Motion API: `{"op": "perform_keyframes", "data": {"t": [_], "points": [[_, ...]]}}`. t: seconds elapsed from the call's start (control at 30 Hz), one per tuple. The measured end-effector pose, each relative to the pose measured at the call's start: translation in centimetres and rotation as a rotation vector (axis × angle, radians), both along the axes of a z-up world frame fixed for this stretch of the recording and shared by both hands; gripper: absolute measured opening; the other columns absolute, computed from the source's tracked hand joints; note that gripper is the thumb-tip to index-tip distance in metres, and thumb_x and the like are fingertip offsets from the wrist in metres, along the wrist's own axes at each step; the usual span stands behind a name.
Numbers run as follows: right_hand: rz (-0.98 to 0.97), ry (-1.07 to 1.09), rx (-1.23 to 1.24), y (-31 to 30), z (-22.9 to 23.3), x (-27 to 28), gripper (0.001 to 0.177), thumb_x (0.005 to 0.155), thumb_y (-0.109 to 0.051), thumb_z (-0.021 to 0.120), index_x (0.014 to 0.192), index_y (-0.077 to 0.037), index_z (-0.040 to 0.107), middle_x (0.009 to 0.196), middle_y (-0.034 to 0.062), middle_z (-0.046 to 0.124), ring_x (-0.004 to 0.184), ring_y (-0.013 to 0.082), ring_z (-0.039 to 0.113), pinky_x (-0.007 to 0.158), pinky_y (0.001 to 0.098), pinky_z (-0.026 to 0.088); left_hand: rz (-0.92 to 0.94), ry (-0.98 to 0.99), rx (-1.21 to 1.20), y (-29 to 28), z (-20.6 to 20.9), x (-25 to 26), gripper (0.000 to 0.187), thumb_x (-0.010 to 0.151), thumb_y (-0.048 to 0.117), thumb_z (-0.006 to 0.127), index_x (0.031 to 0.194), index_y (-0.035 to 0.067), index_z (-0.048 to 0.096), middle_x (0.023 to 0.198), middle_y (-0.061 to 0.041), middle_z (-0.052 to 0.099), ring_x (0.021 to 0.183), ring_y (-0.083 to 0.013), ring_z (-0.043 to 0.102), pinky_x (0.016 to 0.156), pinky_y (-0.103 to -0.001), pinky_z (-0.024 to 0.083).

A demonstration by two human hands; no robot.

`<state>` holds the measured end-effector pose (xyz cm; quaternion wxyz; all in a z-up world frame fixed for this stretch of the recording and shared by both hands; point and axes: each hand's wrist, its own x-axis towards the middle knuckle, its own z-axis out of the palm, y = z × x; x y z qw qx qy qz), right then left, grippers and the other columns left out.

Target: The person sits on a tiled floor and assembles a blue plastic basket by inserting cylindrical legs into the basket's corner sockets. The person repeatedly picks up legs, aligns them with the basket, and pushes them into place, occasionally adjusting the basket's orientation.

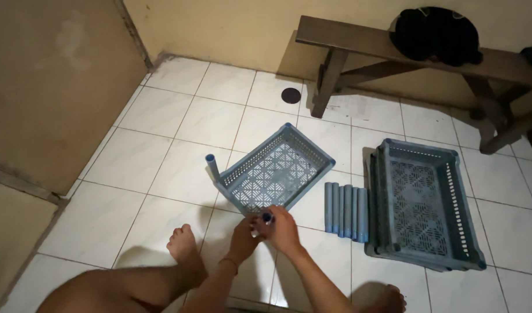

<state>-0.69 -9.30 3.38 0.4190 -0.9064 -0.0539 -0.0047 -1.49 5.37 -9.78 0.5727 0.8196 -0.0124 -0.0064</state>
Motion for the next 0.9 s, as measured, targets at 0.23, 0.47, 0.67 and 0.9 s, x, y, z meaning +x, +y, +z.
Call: {"op": "perform_keyframes", "data": {"t": [0.23, 0.47, 0.67, 0.9], "points": [[-0.326, 0.009, 0.1, -5.2, -5.4, -0.9, 0.035, 0.072, -0.02, 0.082, 0.099, -0.002, 0.069, 0.094, 0.0153, 0.073, 0.085, 0.0304, 0.071, 0.079, 0.0401, 0.056, -0.034, 0.053, 0.153, 0.8, 0.0, 0.9, 0.047, 0.081, 0.02, 0.081, 0.123, 0.01, 0.061, 0.111, -0.014, 0.073, 0.099, -0.0298, 0.071, 0.084, -0.04, 0.059], [-0.574, -0.032, 0.088, -9.0, -10.8, -0.9, 0.039, 0.083, -0.025, 0.08, 0.112, -0.001, 0.066, 0.102, 0.0179, 0.073, 0.094, 0.0324, 0.073, 0.083, 0.0415, 0.056, -0.102, 0.074, 0.154, -0.4, 1.8, 1.2, 0.041, 0.084, 0.02, 0.077, 0.121, 0.009, 0.064, 0.112, -0.013, 0.074, 0.101, -0.0298, 0.072, 0.087, -0.04, 0.058], [-0.48, -0.098, 0.203, -11.3, -8.3, 0.3, 0.037, 0.087, -0.019, 0.079, 0.114, 0.0, 0.064, 0.098, 0.016, 0.073, 0.088, 0.0267, 0.071, 0.075, 0.0384, 0.056, -0.192, -0.043, 0.306, -2.6, 2.1, 1.7, 0.037, 0.088, 0.021, 0.075, 0.121, 0.009, 0.066, 0.121, -0.013, 0.07, 0.112, -0.0328, 0.066, 0.096, -0.044, 0.051], [-0.428, -0.186, 0.339, -12.8, -1.7, 3.0, 0.031, 0.09, -0.014, 0.077, 0.115, 0.0, 0.064, 0.09, 0.0114, 0.074, 0.077, 0.0151, 0.067, 0.068, 0.0299, 0.053, -0.335, -0.357, 0.452, -6.1, 7.0, 3.5, 0.04, 0.087, 0.019, 0.075, 0.122, 0.002, 0.066, 0.122, -0.017, 0.067, 0.118, -0.037, 0.059, 0.103, -0.046, 0.044]]}}
